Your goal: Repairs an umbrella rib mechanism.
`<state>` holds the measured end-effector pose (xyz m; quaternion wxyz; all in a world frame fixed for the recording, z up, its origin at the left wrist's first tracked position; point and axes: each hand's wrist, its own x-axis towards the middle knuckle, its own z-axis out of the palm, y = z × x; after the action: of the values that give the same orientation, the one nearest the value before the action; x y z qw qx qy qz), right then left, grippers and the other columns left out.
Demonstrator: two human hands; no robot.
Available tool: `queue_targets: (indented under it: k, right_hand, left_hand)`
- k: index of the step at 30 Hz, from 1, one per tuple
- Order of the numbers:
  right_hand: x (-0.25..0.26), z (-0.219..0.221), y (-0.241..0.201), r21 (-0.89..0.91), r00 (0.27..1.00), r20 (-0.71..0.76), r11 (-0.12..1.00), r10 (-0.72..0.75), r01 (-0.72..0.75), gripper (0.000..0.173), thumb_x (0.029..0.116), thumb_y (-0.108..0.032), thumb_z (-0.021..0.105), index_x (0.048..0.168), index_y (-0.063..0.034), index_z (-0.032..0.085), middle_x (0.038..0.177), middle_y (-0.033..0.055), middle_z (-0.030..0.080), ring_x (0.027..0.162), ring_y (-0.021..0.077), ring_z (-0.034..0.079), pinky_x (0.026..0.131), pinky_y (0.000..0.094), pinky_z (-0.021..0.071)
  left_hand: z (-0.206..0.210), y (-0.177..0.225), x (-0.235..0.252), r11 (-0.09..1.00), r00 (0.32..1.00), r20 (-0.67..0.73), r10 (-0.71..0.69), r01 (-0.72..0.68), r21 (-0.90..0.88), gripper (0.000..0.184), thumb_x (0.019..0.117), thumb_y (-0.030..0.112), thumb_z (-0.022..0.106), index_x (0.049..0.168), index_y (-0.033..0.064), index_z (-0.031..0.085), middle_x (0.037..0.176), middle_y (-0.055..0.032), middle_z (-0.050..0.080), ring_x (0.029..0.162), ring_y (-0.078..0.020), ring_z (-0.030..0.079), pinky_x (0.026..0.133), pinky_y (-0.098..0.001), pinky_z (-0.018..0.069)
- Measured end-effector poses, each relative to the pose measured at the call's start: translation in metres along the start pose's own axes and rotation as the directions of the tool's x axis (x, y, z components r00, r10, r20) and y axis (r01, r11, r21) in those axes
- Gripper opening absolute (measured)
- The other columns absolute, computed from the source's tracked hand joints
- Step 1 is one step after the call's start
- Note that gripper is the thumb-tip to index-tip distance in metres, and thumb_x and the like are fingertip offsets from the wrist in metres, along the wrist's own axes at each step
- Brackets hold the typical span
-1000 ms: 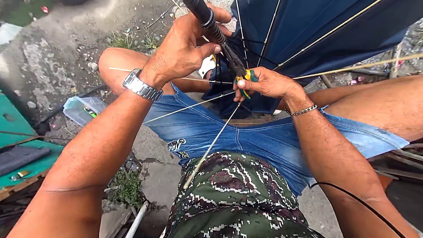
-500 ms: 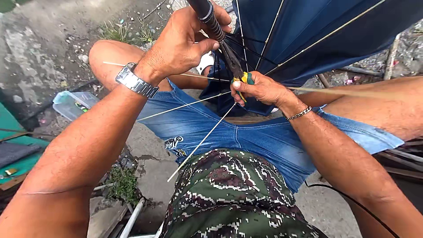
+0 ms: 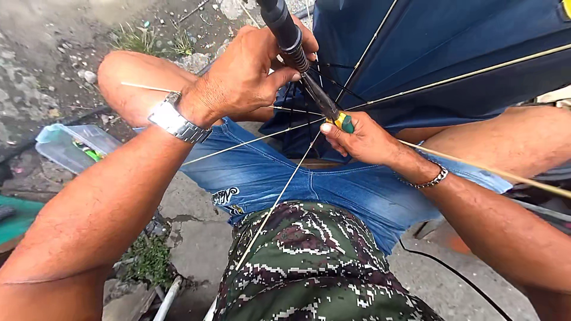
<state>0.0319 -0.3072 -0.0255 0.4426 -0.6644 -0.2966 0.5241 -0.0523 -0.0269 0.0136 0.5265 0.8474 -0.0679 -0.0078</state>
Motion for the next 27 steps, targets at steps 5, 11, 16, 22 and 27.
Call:
queue_targets:
  k: [5,11,16,22,27]
  right_hand:
    - [-0.015,-0.018,-0.025,-0.386,0.989,-0.121,0.914,0.084,-0.125,0.027,0.1051,-0.037,0.057,0.095,-0.0118,0.06,0.065,-0.0015,0.052,0.052,0.0091,0.05,0.049,0.0284,0.0436]
    - [-0.036,-0.014,-0.043,-0.665,0.948,-0.294,0.686,0.122,-0.295,0.037,0.1056,-0.049,0.049,0.108,-0.0125,0.058,0.073,0.0028,0.059,0.067,0.0203,0.063,0.061,0.0433,0.0525]
    - [-0.052,-0.016,-0.053,-0.76,0.934,-0.342,0.553,0.106,-0.342,0.039,0.1062,-0.047,0.048,0.108,-0.0092,0.056,0.08,0.0092,0.062,0.075,0.0289,0.067,0.066,0.0494,0.0537]
    - [-0.075,-0.036,-0.093,-0.886,0.93,-0.344,0.283,0.127,-0.366,0.031,0.1022,-0.03,0.053,0.114,-0.0022,0.053,0.091,0.0199,0.063,0.081,0.0417,0.068,0.064,0.0578,0.0523]
    - [-0.09,-0.042,-0.135,-0.914,0.902,-0.395,0.026,0.174,-0.405,0.028,0.1017,-0.021,0.054,0.117,0.0022,0.051,0.101,0.0271,0.062,0.087,0.049,0.067,0.064,0.0608,0.0513]
  left_hand:
    - [0.005,0.003,0.003,0.999,1.0,0.007,0.008,-0.009,0.04,0.033,0.0998,0.009,0.063,0.132,0.0024,0.06,0.127,-0.0069,0.068,0.112,-0.0088,0.069,0.1,-0.0279,0.0587]
    - [0.016,0.013,0.005,0.998,1.0,-0.009,-0.003,0.003,0.062,0.035,0.0994,0.009,0.062,0.133,0.0028,0.058,0.125,-0.0073,0.068,0.107,-0.0073,0.07,0.095,-0.0261,0.0599]
    - [0.026,0.024,0.008,0.99,1.0,-0.011,-0.013,0.014,0.139,0.034,0.0997,0.011,0.062,0.133,0.0043,0.058,0.124,-0.0071,0.068,0.104,-0.0063,0.07,0.092,-0.025,0.0606]
    - [0.038,0.042,0.019,0.972,0.999,0.018,-0.032,0.026,0.235,0.035,0.0991,0.015,0.059,0.133,0.0073,0.059,0.118,-0.0071,0.07,0.096,-0.0087,0.072,0.087,-0.0292,0.0608]
    - [0.056,0.06,0.032,0.954,0.999,0.002,-0.04,0.038,0.298,0.036,0.0971,0.017,0.058,0.132,0.0072,0.058,0.108,-0.009,0.072,0.091,-0.0176,0.072,0.084,-0.0408,0.0595]
